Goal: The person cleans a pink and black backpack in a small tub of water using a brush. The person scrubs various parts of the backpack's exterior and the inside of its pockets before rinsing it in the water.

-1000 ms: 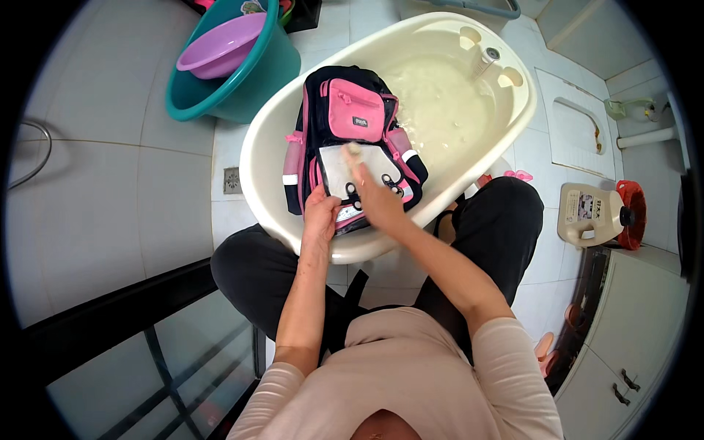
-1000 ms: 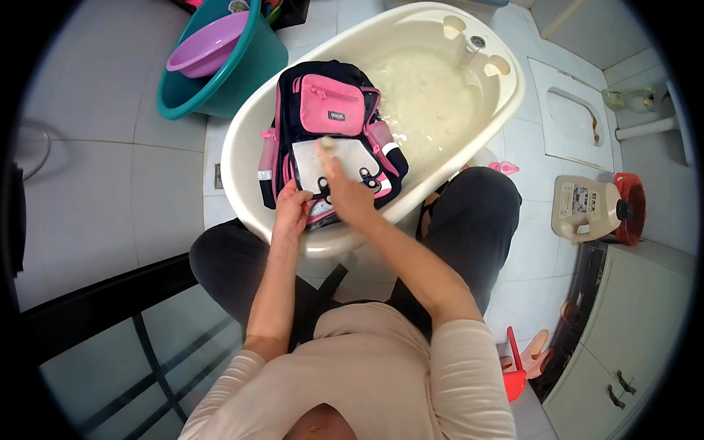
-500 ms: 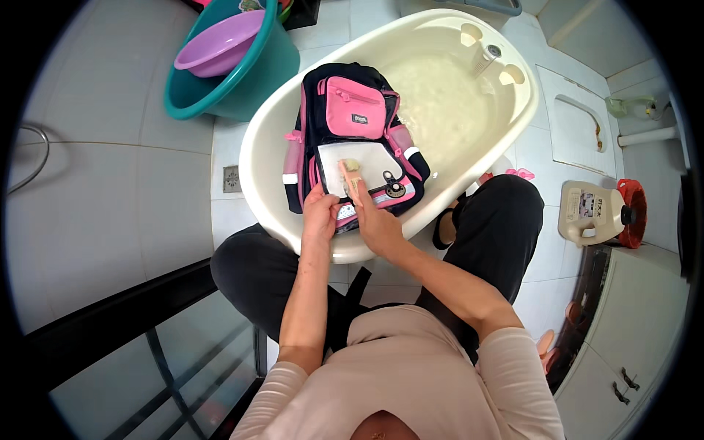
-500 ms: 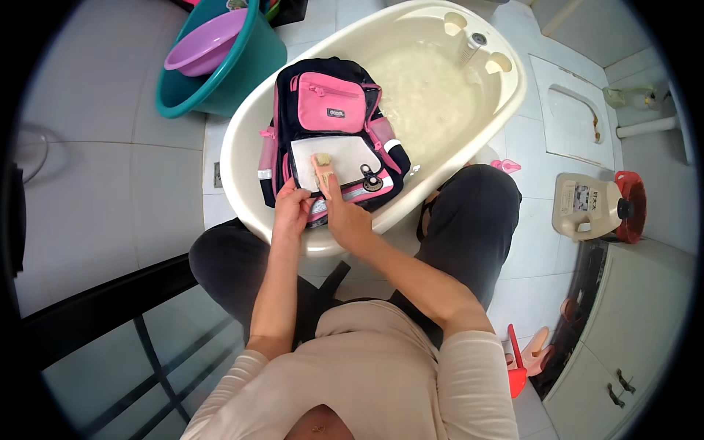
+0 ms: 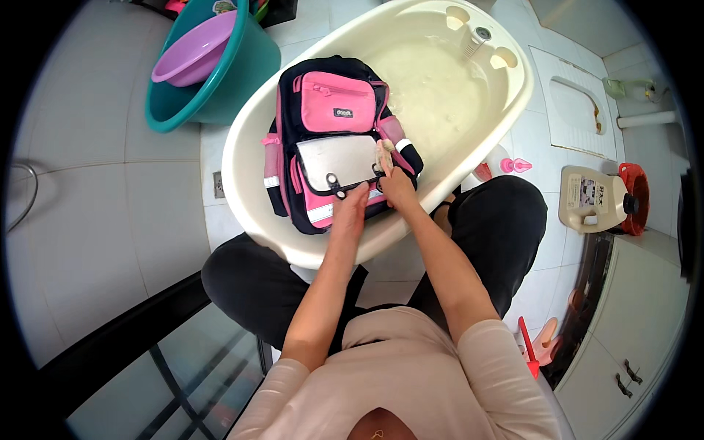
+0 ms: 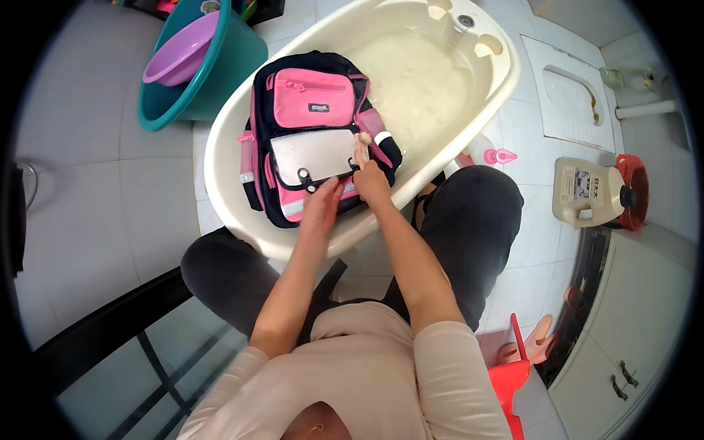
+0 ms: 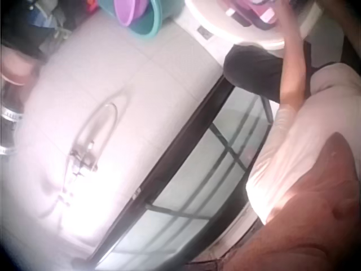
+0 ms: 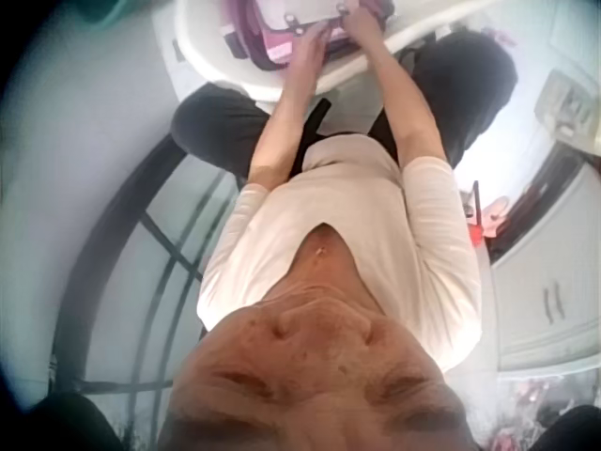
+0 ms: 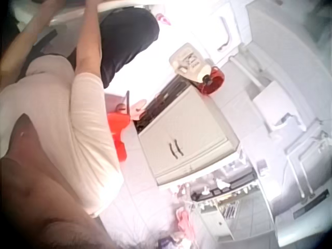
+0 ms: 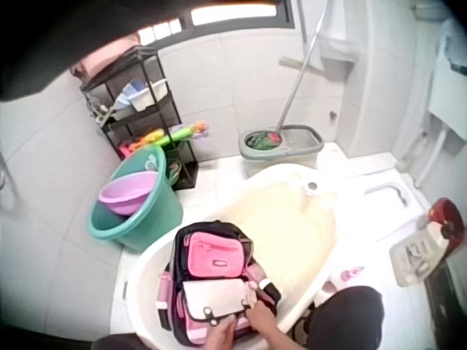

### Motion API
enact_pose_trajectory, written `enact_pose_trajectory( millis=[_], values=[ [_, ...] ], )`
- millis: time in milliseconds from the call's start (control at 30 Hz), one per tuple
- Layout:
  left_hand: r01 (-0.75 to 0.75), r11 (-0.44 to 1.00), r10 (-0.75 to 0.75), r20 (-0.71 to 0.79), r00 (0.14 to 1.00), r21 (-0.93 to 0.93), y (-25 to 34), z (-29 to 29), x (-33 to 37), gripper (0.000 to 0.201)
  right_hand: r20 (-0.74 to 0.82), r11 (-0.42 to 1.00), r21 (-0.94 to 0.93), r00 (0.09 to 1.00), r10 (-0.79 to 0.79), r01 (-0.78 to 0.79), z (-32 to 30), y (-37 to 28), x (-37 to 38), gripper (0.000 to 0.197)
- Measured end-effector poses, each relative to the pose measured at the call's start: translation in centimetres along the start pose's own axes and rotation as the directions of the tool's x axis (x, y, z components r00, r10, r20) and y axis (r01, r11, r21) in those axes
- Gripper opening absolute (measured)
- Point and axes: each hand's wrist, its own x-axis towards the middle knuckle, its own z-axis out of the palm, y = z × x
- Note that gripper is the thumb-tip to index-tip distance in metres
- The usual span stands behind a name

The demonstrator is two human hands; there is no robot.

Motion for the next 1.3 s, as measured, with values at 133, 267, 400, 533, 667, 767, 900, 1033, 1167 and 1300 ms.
enact_pose_trajectory(
  millis=[133, 267, 400, 533, 667, 767, 900, 1033, 1167, 1300],
  values=[
    [0.071, 0.987, -0.088, -0.112, 0.990, -0.144, -1.7, 1.4, 3.7, 0.030, 0.058, 0.997, 0.074, 0.998, 0.033, -0.037, -0.2, -1.2, -1.3, 0.035],
    [0.099, 0.979, -0.121, -0.115, 0.986, -0.180, -1.0, 1.2, 6.4, 0.030, -0.202, 0.959, 0.155, 0.958, -0.203, 0.236, -0.7, -0.7, -0.9, 0.039],
    [0.075, 0.990, -0.094, -0.158, 0.983, -0.119, 2.2, 3.3, 4.6, 0.032, -0.321, 0.933, 0.171, 0.913, -0.251, 0.317, -3.1, -1.8, -0.7, 0.040],
    [0.019, 0.983, -0.035, -0.086, 0.996, -0.183, 4.2, 4.6, 0.9, 0.030, -0.333, 0.916, 0.159, 0.894, -0.301, 0.368, -5.5, -2.2, -1.4, 0.040],
    [0.040, 0.981, -0.061, -0.105, 0.993, -0.189, 5.2, 6.0, -1.6, 0.027, -0.208, 0.883, 0.061, 0.871, -0.444, 0.465, -8.1, -4.8, -6.3, 0.043],
    [-0.002, 0.975, -0.008, -0.044, 0.999, -0.224, 5.0, 5.3, -2.7, 0.028, -0.070, 0.829, -0.276, 0.850, -0.521, 0.486, -7.6, -4.8, -11.8, 0.043],
    [-0.024, 0.970, 0.012, -0.050, 0.999, -0.242, 4.4, 5.8, -4.4, 0.027, -0.040, 0.833, -0.362, 0.886, -0.463, 0.419, -7.5, -4.7, -11.9, 0.043],
    [-0.004, 0.966, 0.001, -0.012, 1.000, -0.258, 4.2, 6.5, -5.5, 0.027, -0.145, 0.903, -0.144, 0.895, -0.423, 0.404, -8.3, -5.4, -7.2, 0.039],
    [-0.012, 0.963, 0.007, -0.021, 1.000, -0.269, 4.9, 4.5, -5.2, 0.027, -0.083, 0.828, -0.178, 0.830, -0.551, 0.532, -5.4, -2.4, -12.0, 0.041],
    [0.042, 0.957, -0.054, -0.034, 0.998, -0.287, 4.1, 5.7, -5.5, 0.027, -0.067, 0.873, 0.323, 0.929, -0.364, 0.365, -7.5, -2.6, -5.6, 0.045]
  ],
)
